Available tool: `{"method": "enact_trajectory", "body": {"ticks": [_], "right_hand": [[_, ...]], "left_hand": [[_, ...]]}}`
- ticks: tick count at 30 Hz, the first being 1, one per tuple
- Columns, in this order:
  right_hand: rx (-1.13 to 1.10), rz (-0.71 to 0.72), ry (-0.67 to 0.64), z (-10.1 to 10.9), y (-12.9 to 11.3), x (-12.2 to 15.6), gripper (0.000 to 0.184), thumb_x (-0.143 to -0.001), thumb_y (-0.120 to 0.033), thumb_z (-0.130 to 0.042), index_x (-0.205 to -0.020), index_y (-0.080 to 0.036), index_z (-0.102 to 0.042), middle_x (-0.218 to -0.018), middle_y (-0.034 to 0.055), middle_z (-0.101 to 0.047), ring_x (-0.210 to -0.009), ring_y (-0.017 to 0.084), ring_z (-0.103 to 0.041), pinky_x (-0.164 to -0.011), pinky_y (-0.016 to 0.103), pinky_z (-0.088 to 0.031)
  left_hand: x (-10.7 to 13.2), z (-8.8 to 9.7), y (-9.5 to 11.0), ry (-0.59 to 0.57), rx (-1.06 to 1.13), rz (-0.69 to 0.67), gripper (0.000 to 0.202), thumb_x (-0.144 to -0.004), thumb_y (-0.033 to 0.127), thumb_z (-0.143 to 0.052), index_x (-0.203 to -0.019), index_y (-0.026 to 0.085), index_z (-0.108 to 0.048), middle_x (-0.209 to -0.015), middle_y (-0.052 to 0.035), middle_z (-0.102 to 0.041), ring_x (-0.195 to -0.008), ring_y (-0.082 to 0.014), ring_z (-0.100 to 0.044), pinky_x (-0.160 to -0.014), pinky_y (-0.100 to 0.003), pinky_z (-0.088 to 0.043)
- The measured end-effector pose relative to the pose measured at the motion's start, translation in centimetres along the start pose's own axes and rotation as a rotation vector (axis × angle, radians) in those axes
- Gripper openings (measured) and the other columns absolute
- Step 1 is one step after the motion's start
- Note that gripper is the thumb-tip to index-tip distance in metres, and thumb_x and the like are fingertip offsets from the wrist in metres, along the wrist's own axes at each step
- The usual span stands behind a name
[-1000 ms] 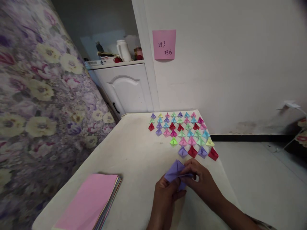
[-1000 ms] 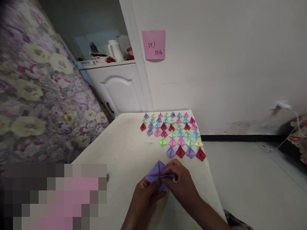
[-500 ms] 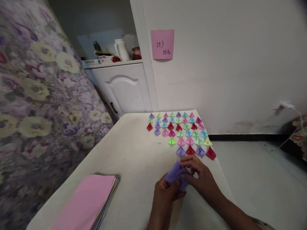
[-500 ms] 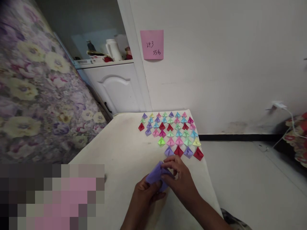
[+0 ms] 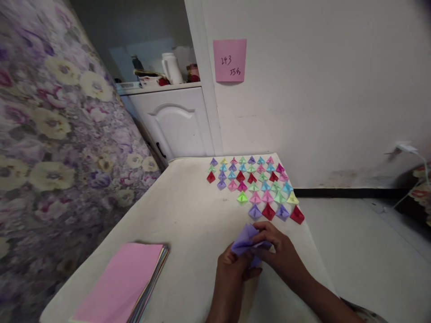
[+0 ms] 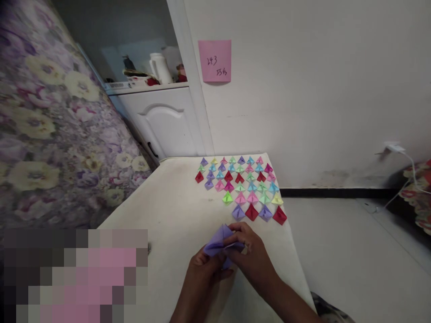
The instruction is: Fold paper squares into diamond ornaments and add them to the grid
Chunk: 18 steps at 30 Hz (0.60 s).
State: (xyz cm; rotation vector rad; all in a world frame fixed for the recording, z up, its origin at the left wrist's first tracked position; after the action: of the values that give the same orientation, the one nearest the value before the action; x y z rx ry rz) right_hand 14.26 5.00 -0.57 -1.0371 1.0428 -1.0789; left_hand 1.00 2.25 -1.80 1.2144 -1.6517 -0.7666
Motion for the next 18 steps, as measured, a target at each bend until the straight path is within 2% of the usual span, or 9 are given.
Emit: {"method": "enact_trajectory", "body": {"ticks": [2, 5, 7, 9, 11, 14, 18], "right_hand": [[-0.007, 0.022, 0.007, 0.3, -0.2, 0.0, 0.01, -0.069, -0.016, -0.063, -0.073, -0.022, -0.07, -0.107, 0.0045, -0.058, -0.101, 0.023, -0.053, -0.085, 0.033, -0.042], [-0.004, 0.045, 0.048, 1.0, -0.2, -0.2, 0.021, -0.069, -0.018, -0.063, -0.089, -0.023, -0.067, -0.103, 0.0042, -0.058, -0.087, 0.019, -0.054, -0.075, 0.03, -0.044], [-0.007, 0.006, 0.062, 1.4, 0.0, -0.4, 0.03, -0.069, -0.02, -0.064, -0.099, -0.023, -0.063, -0.092, 0.0027, -0.057, -0.073, 0.016, -0.051, -0.066, 0.027, -0.043], [-0.041, -0.036, 0.037, 1.7, 0.3, -0.6, 0.033, -0.069, -0.021, -0.065, -0.102, -0.023, -0.061, -0.085, 0.0008, -0.055, -0.065, 0.013, -0.047, -0.061, 0.025, -0.041], [-0.095, -0.038, -0.011, 1.8, 0.4, -0.8, 0.031, -0.068, -0.021, -0.066, -0.099, -0.022, -0.061, -0.089, 0.0013, -0.055, -0.066, 0.013, -0.048, -0.06, 0.024, -0.04], [-0.159, -0.002, -0.067, 1.8, 0.3, -1.0, 0.019, -0.068, -0.021, -0.067, -0.086, -0.02, -0.063, -0.098, 0.0035, -0.057, -0.077, 0.016, -0.052, -0.064, 0.025, -0.041], [-0.129, -0.017, -0.087, 1.6, 0.5, -1.0, 0.007, -0.066, -0.02, -0.067, -0.071, -0.017, -0.062, -0.098, 0.0044, -0.058, -0.081, 0.018, -0.054, -0.066, 0.027, -0.041]], "left_hand": [[0.1, 0.0, 0.0, 0.004, 0.007, -0.002, 0.029, -0.075, 0.026, -0.063, -0.102, 0.016, -0.064, -0.088, -0.0067, -0.066, -0.076, -0.0156, -0.058, -0.062, -0.024, -0.051], [0.1, 0.0, -0.1, 0.004, 0.008, 0.003, 0.03, -0.076, 0.025, -0.062, -0.104, 0.015, -0.064, -0.092, -0.0075, -0.066, -0.077, -0.0155, -0.058, -0.062, -0.025, -0.051], [0.1, 0.0, -0.2, -0.003, 0.006, 0.006, 0.03, -0.077, 0.024, -0.061, -0.104, 0.014, -0.063, -0.093, -0.0082, -0.067, -0.076, -0.0153, -0.058, -0.062, -0.025, -0.051], [0.0, 0.0, -0.1, -0.019, -0.002, 0.014, 0.03, -0.077, 0.024, -0.061, -0.105, 0.014, -0.063, -0.094, -0.0088, -0.067, -0.078, -0.0159, -0.058, -0.062, -0.026, -0.051], [0.0, -0.1, -0.1, -0.026, -0.016, 0.031, 0.031, -0.076, 0.024, -0.062, -0.105, 0.014, -0.063, -0.094, -0.0088, -0.067, -0.08, -0.0172, -0.059, -0.062, -0.026, -0.052], [0.0, -0.2, -0.1, -0.02, -0.03, 0.054, 0.032, -0.073, 0.024, -0.065, -0.103, 0.013, -0.064, -0.091, -0.0084, -0.067, -0.079, -0.0183, -0.059, -0.061, -0.026, -0.052], [0.0, -0.1, -0.2, -0.013, -0.013, 0.028, 0.032, -0.075, 0.025, -0.064, -0.105, 0.014, -0.064, -0.097, -0.0094, -0.067, -0.079, -0.017, -0.058, -0.061, -0.026, -0.052]]}}
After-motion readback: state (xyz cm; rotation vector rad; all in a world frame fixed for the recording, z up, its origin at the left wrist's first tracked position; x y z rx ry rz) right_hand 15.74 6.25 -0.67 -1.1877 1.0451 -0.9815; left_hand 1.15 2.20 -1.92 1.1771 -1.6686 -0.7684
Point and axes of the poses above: each hand's wrist, its own x-axis away from the middle knuckle, its own z-axis out of the back of the hand, y = z × x, the point moved 1 cm from there along -x, towards the middle knuckle
